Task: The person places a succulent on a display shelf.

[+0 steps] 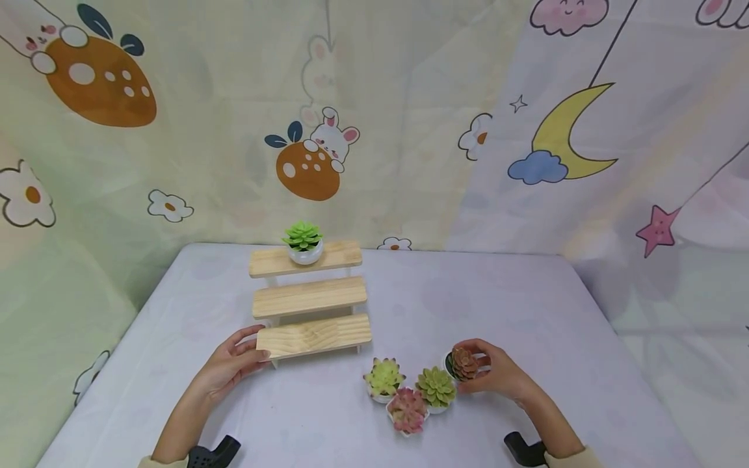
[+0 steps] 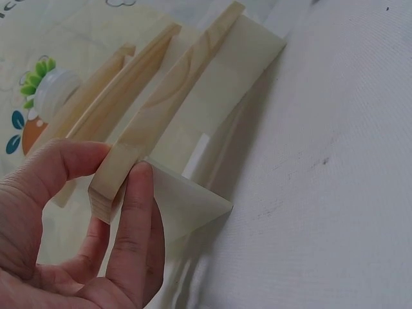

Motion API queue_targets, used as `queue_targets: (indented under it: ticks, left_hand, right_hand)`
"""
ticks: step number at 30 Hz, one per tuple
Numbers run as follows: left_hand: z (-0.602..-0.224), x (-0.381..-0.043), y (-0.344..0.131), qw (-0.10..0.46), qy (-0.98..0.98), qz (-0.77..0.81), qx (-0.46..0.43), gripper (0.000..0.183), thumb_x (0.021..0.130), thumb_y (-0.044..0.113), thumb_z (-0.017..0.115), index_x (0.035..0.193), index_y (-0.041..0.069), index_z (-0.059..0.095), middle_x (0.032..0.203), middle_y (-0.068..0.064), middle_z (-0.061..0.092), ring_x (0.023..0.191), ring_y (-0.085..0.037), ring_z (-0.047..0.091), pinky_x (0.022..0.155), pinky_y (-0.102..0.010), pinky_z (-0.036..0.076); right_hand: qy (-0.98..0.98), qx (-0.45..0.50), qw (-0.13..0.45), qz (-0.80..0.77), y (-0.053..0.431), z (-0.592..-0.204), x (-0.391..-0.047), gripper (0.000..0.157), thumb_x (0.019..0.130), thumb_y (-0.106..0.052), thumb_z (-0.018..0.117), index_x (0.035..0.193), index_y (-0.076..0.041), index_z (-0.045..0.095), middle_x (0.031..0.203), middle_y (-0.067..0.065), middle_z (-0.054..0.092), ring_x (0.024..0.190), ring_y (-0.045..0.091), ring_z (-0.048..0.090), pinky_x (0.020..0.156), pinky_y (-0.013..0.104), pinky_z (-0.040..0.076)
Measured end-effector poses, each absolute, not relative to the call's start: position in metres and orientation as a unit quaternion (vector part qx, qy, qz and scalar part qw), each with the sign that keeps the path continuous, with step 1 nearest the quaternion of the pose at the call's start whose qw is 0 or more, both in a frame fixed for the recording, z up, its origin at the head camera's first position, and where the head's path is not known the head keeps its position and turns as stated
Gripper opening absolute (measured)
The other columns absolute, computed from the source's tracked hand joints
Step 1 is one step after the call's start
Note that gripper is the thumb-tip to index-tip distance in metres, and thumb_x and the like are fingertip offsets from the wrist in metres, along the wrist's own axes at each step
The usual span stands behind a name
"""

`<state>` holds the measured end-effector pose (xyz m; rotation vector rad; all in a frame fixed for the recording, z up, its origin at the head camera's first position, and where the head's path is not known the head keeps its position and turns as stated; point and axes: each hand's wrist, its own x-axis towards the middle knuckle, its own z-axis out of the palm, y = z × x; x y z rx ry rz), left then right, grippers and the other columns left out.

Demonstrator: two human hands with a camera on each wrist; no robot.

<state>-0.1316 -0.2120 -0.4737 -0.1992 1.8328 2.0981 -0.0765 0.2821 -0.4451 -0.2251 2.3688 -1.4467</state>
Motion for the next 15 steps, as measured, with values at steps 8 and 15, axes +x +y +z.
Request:
queue_targets:
  ticks: [8, 15]
  left_hand:
    - [-0.4744, -0.131, -0.2123, 0.172, 0.644, 0.743, -0.064, 0.069, 0.083, -0.008, 0.066, 0.143, -0.005, 0.032, 0.105, -0.007, 0.063, 0.089, -0.015, 0.066, 0.08, -0.029, 0.058]
    - [-0.4734, -0.1314, -0.2132, 0.177, 0.639, 0.746, -0.063, 0.069, 0.083, -0.008, 0.066, 0.143, -0.005, 0.032, 0.105, -0.005, 0.063, 0.089, -0.014, 0.066, 0.081, -0.028, 0.057]
  right_hand:
    - [0.838, -0.075, 0.165, -0.515, 0.2795, -0.4478, -0.076, 0.069, 0.077, -0.008, 0.081, 0.133, 0.009, 0.045, 0.118, 0.017, 0.055, 0.093, 0.015, 0.055, 0.069, 0.03, 0.053]
    - [0.84, -0.067, 0.162, -0.513, 0.2787, -0.4488, -0.0749, 0.069, 0.078, -0.009, 0.081, 0.134, 0.008, 0.045, 0.116, 0.016, 0.055, 0.092, 0.014, 0.054, 0.068, 0.03, 0.052]
